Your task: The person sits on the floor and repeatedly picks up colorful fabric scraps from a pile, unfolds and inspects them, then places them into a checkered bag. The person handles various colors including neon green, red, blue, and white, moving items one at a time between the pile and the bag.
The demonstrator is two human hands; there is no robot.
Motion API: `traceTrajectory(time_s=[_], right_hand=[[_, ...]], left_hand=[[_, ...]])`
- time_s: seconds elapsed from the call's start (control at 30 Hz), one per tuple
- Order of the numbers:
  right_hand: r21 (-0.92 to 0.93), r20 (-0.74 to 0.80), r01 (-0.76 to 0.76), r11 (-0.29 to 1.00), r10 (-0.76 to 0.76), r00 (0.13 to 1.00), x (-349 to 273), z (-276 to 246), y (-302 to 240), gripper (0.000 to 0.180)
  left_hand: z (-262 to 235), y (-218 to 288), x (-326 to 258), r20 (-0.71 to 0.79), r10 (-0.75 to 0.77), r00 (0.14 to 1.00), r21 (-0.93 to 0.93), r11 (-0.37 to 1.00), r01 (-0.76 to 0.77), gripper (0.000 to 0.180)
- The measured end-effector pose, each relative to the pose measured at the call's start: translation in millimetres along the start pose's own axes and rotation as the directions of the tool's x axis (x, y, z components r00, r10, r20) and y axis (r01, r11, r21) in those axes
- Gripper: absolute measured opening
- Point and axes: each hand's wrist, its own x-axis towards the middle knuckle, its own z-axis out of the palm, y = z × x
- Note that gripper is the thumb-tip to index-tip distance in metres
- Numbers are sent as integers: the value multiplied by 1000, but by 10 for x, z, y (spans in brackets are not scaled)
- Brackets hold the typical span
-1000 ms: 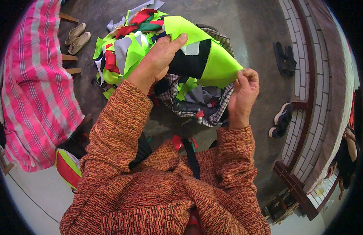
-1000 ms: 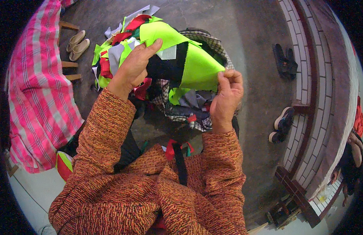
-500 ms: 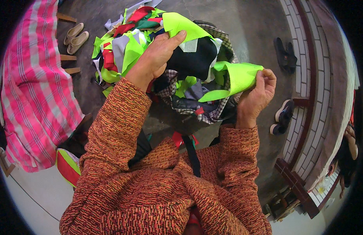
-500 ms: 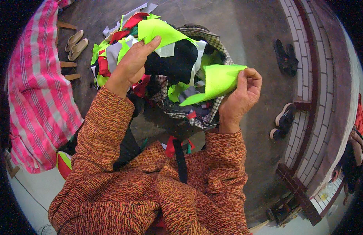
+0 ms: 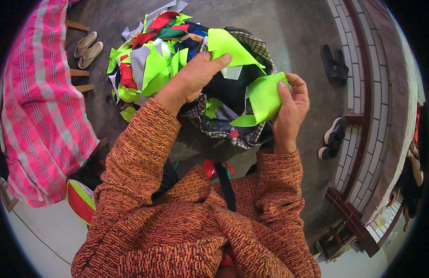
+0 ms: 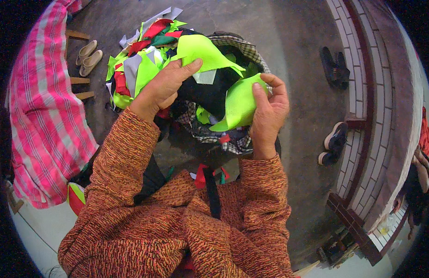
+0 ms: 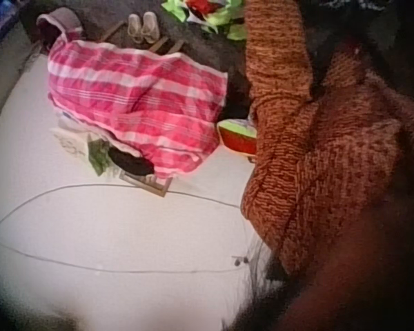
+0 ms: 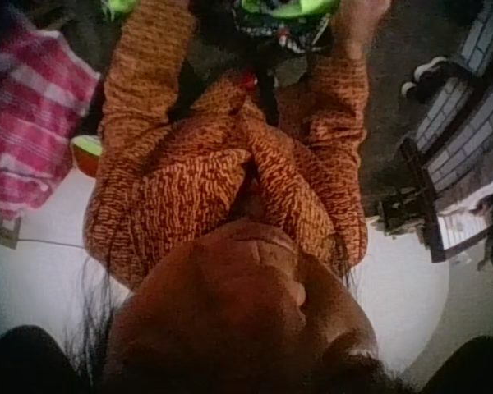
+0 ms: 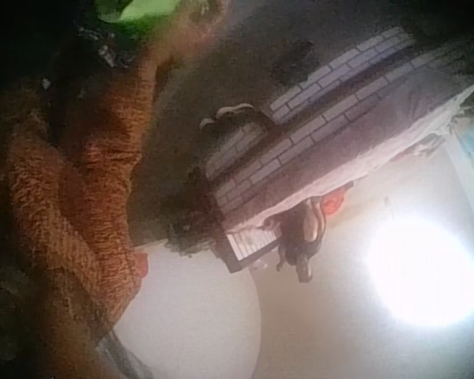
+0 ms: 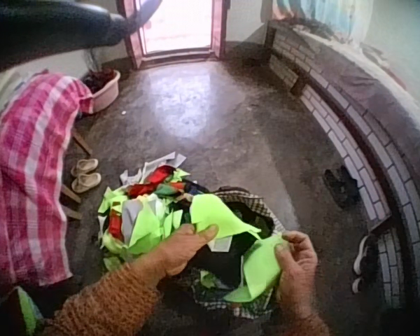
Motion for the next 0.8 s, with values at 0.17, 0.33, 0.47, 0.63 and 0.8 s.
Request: traceTrajectory(time_s=[0.17, 0.33, 0.47, 0.63, 0.8], right_hand=[[-213, 186, 11, 977, 30, 982, -45, 37, 7, 36], [-373, 239, 135, 918, -45, 970, -44, 60, 135, 27], [-258, 99, 93, 962, -69, 993, 39, -32, 137, 13], [-285, 153, 28, 958, 17, 988, 44, -76, 179, 11], [-542, 223, 58, 838, 77, 972, 31, -96, 195, 17]], left_hand=[[56, -44, -23, 142, -60, 988, 49, 997, 53, 39], [102, 63, -114, 287, -33, 957, 179, 984, -20, 42], [-78, -77, 31, 55, 76, 996, 502, 860, -93, 42], [-102, -2, 15, -32, 64, 997, 299, 953, -51, 46], [-80, 35, 7, 0, 37, 999, 316, 948, -35, 43]])
